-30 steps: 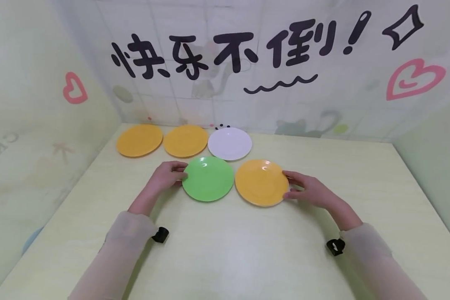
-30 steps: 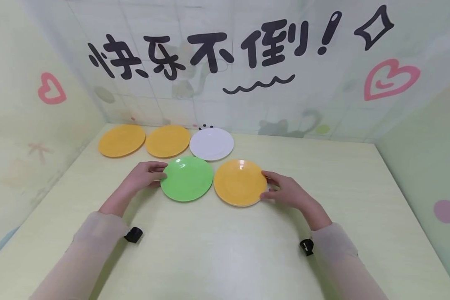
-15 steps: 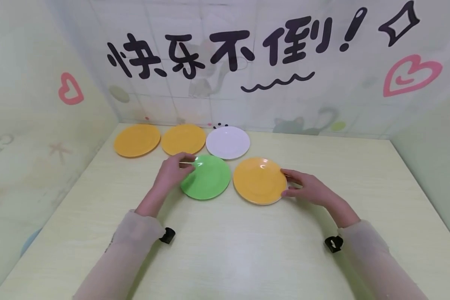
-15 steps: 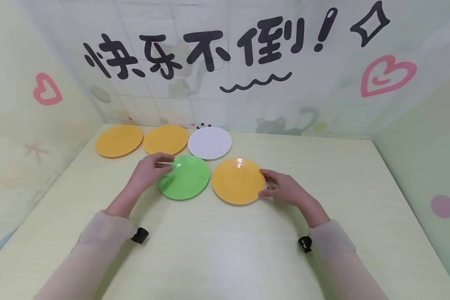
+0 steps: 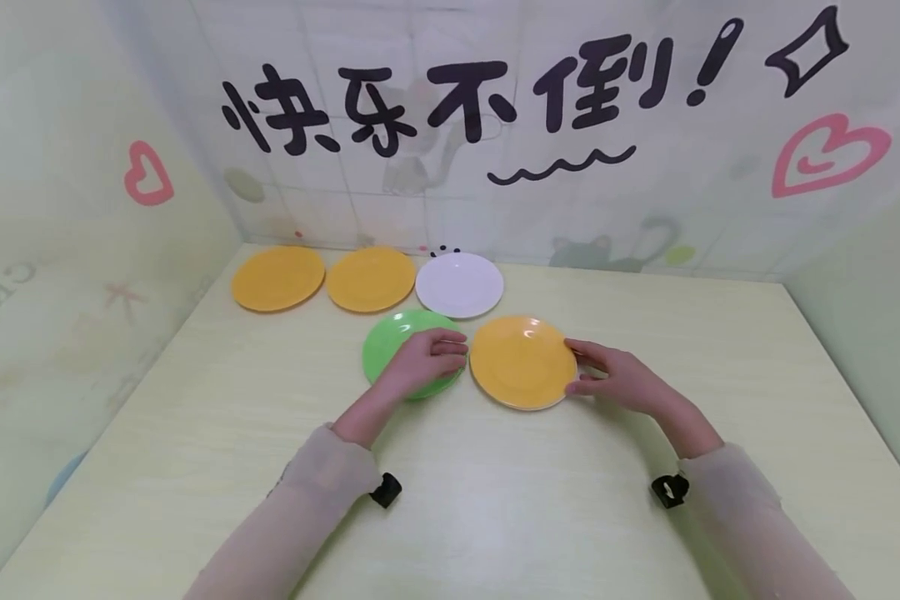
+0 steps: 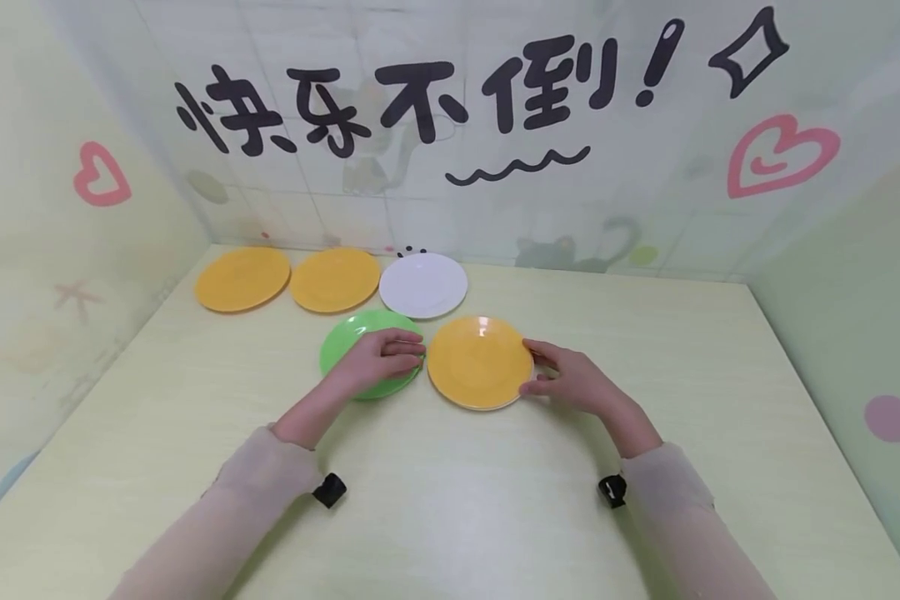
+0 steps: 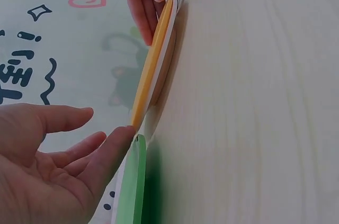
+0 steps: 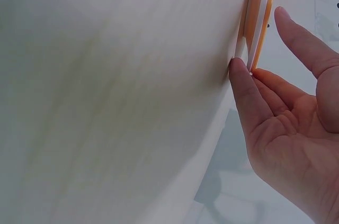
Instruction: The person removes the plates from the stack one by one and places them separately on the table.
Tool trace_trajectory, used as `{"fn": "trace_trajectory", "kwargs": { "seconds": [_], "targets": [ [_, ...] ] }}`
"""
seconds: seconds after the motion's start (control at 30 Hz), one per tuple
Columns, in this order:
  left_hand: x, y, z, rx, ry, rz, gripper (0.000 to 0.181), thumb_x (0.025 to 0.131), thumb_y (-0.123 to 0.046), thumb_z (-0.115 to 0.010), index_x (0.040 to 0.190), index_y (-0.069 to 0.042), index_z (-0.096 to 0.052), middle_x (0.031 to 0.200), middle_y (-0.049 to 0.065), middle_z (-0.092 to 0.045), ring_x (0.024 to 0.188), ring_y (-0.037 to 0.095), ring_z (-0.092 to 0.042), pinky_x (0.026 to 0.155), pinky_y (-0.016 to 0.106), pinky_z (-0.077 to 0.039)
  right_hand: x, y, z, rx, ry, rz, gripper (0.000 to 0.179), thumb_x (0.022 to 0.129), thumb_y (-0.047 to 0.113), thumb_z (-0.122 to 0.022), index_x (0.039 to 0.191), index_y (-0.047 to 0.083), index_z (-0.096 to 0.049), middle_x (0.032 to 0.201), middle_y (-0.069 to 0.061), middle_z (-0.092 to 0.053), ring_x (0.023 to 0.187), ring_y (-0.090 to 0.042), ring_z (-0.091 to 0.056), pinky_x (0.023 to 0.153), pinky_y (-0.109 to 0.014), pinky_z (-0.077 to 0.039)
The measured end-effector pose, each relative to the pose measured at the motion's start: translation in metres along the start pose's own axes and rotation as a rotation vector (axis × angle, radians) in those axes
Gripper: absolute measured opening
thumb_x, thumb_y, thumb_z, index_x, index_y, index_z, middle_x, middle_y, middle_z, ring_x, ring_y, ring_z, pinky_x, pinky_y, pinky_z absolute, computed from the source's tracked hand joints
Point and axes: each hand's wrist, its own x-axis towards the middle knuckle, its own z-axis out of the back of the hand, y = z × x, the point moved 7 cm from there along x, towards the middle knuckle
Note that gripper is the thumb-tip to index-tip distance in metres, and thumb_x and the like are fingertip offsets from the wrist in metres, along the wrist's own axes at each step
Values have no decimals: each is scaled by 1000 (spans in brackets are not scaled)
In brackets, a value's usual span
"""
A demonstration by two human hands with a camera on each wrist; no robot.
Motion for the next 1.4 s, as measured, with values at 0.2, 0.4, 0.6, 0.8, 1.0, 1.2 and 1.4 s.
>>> {"fn": "trace_trajectory", "kwargs": {
  "seconds": [0.2, 0.4, 0.6, 0.8, 1.0, 1.2, 1.4],
  "targets": [
    [-1, -5, -4, -29, -18, 11, 39, 96, -5, -62, 134, 0, -55, 135, 19, -62, 126, 30, -60, 96, 33, -59, -1, 1, 1, 4, -2, 5, 80, 90, 29, -74, 153, 1, -34, 156, -21, -39, 139, -37, -47, 112, -50, -46],
    [4, -4, -10, 0, -53, 14, 49, 92, -10, -68, 138, -1, -51, 140, 18, -55, 126, 31, -58, 105, 38, -54, 0, -1, 1, 30, -5, 7, 81, 89, 28, -76, 153, 0, -34, 157, -21, -38, 140, -37, -45, 110, -47, -49],
    [7, -5, -14, 82, -107, 22, 57, 91, -12, -70, 142, -5, -46, 147, 13, -48, 122, 30, -60, 103, 38, -55, 1, -4, -2, 45, 2, 12, 81, 89, 26, -76, 153, -1, -34, 158, -21, -37, 143, -38, -42, 109, -46, -49],
    [8, -11, -6, 109, -147, 36, 55, 91, -11, -71, 140, -9, -47, 148, 9, -48, 121, 27, -62, 97, 35, -58, 2, -3, -1, 11, -6, 27, 79, 90, 26, -75, 153, -1, -34, 156, -21, -39, 142, -38, -42, 110, -48, -48],
    [18, -9, -13, -70, -127, 65, 57, 92, -5, -69, 142, -8, -43, 145, 13, -51, 116, 30, -64, 87, 31, -62, 2, -2, 1, 31, -3, 29, 81, 89, 26, -75, 153, -1, -33, 157, -21, -39, 143, -37, -41, 109, -45, -50],
    [26, -2, -17, -204, -93, 120, 51, 94, -2, -65, 141, -14, -51, 135, 15, -58, 101, 25, -68, 72, 28, -64, 3, -4, -1, 62, 5, 45, 82, 89, 25, -76, 153, -2, -33, 157, -22, -38, 144, -38, -40, 108, -42, -50],
    [23, -5, 0, -290, -108, 83, 51, 94, 0, -62, 142, -14, -51, 132, 14, -59, 95, 23, -69, 76, 32, -65, 2, -4, 2, 3, -16, 41, 79, 89, 25, -75, 152, 0, -35, 156, -21, -40, 139, -38, -46, 109, -48, -49]
  ]
}}
